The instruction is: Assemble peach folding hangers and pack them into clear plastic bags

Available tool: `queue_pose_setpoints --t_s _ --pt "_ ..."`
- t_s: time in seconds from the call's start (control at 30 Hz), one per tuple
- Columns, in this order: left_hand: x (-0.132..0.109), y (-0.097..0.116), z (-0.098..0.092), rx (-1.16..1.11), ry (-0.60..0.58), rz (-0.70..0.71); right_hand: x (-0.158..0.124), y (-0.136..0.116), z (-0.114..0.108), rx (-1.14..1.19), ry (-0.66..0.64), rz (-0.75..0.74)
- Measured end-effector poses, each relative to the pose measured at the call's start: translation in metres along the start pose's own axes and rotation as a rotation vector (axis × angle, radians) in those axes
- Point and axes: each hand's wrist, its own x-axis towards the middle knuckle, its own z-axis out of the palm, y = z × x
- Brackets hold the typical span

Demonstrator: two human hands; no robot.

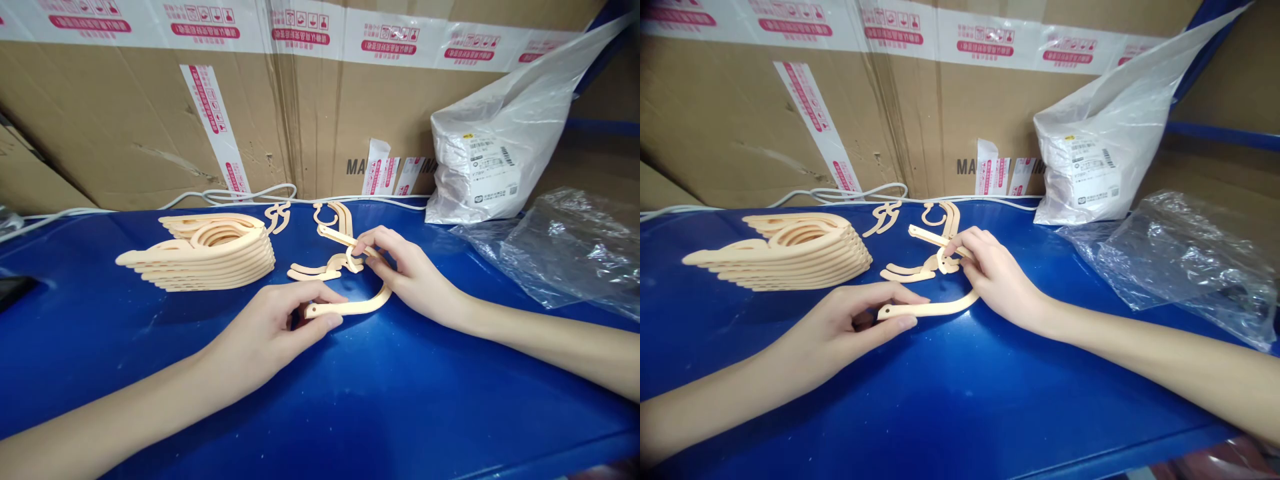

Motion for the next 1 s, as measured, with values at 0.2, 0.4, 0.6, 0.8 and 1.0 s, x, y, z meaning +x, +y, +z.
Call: queue_pose_setpoints --t_s 0.2,0.4,0.6,0.8,1.0 --pt "-0.004 -0.004 0.002 0.361 0.196 0.12 0.0 0.005 0.001 -0.02 0.017 0.006" --pt "-0.005 -0.005 0.009 0.74 0.259 0.369 0.002 0.013 0.004 0.04 0.031 0.07" --pt "-0.004 -0.006 0.009 0.783 0.277 0.425 0.004 0.021 0.005 0.104 0.041 0.148" --pt "-0.001 -0.011 0.008 0.732 0.174 0.342 0.004 0.024 0.006 0.113 0.047 0.187" --pt "0.0 -0.011 0.007 0.768 0.083 0.261 0.005 0.026 0.004 0.126 0.053 0.197"
